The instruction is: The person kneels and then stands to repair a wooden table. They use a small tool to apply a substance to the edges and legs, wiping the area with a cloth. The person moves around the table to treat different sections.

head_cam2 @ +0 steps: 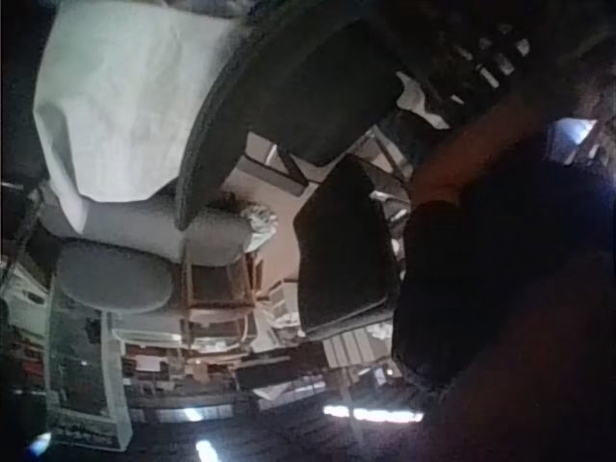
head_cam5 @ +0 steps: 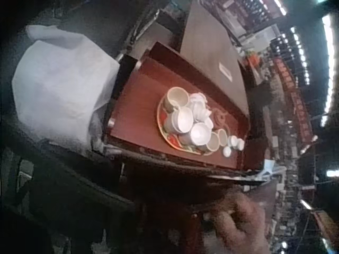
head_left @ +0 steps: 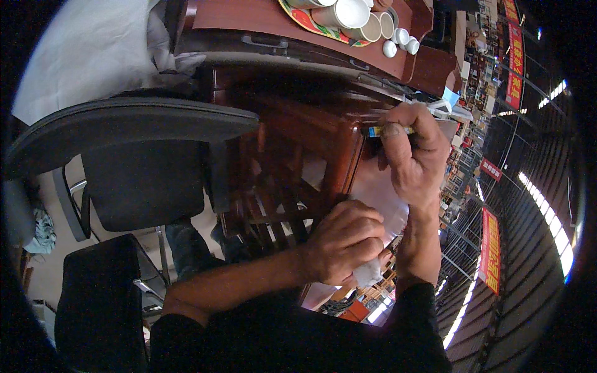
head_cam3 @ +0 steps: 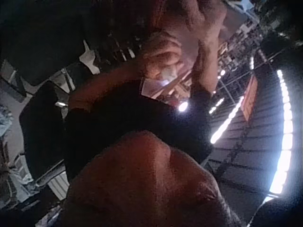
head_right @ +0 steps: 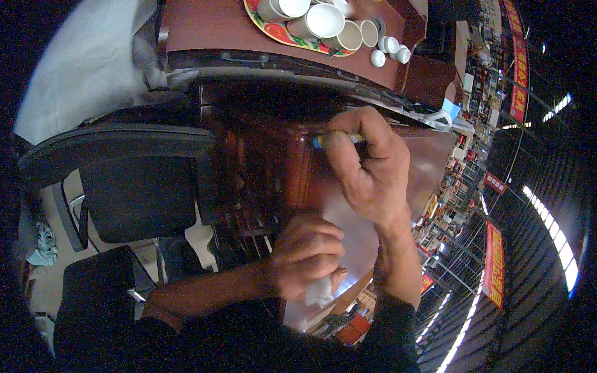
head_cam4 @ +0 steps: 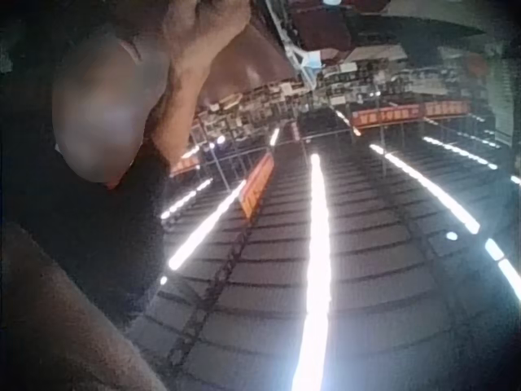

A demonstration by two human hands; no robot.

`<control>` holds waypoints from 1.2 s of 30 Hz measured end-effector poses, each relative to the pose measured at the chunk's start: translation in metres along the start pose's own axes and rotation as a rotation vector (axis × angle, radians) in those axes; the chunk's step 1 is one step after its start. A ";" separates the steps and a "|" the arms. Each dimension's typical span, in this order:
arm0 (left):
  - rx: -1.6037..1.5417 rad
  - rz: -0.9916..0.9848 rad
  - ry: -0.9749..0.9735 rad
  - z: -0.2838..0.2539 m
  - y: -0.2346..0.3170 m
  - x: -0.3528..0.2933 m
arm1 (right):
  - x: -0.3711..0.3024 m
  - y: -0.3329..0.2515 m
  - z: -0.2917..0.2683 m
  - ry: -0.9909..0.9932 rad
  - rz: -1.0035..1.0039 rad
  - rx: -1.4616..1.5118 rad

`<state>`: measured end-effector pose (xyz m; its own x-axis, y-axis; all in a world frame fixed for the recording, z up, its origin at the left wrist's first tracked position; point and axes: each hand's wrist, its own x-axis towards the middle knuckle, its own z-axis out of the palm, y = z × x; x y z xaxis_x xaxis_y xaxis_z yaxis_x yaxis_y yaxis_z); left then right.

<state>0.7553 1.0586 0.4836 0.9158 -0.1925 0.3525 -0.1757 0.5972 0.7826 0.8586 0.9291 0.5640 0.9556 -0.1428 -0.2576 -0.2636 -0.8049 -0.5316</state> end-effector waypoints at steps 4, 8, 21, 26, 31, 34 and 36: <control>0.014 -0.008 0.017 0.001 0.000 -0.001 | 0.004 -0.001 0.001 -0.016 0.007 0.021; -0.002 0.000 -0.018 -0.004 0.002 0.002 | 0.002 0.000 0.001 -0.015 0.018 0.037; -0.009 -0.004 0.004 0.000 0.000 0.000 | 0.004 -0.011 -0.005 -0.096 0.049 -0.040; -0.002 -0.008 0.019 0.001 -0.001 -0.001 | 0.008 -0.010 0.004 -0.041 -0.001 -0.026; -0.002 0.003 0.014 0.000 0.000 0.001 | 0.004 -0.003 -0.007 -0.079 0.037 -0.005; 0.004 -0.002 0.018 0.001 0.001 0.001 | 0.003 -0.002 -0.005 -0.043 0.003 -0.022; 0.004 -0.003 0.017 0.001 0.001 0.001 | 0.004 -0.001 -0.005 -0.043 -0.009 -0.013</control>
<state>0.7551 1.0582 0.4853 0.9221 -0.1809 0.3419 -0.1747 0.5938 0.7854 0.8629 0.9265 0.5671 0.9513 -0.1110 -0.2877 -0.2533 -0.8133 -0.5239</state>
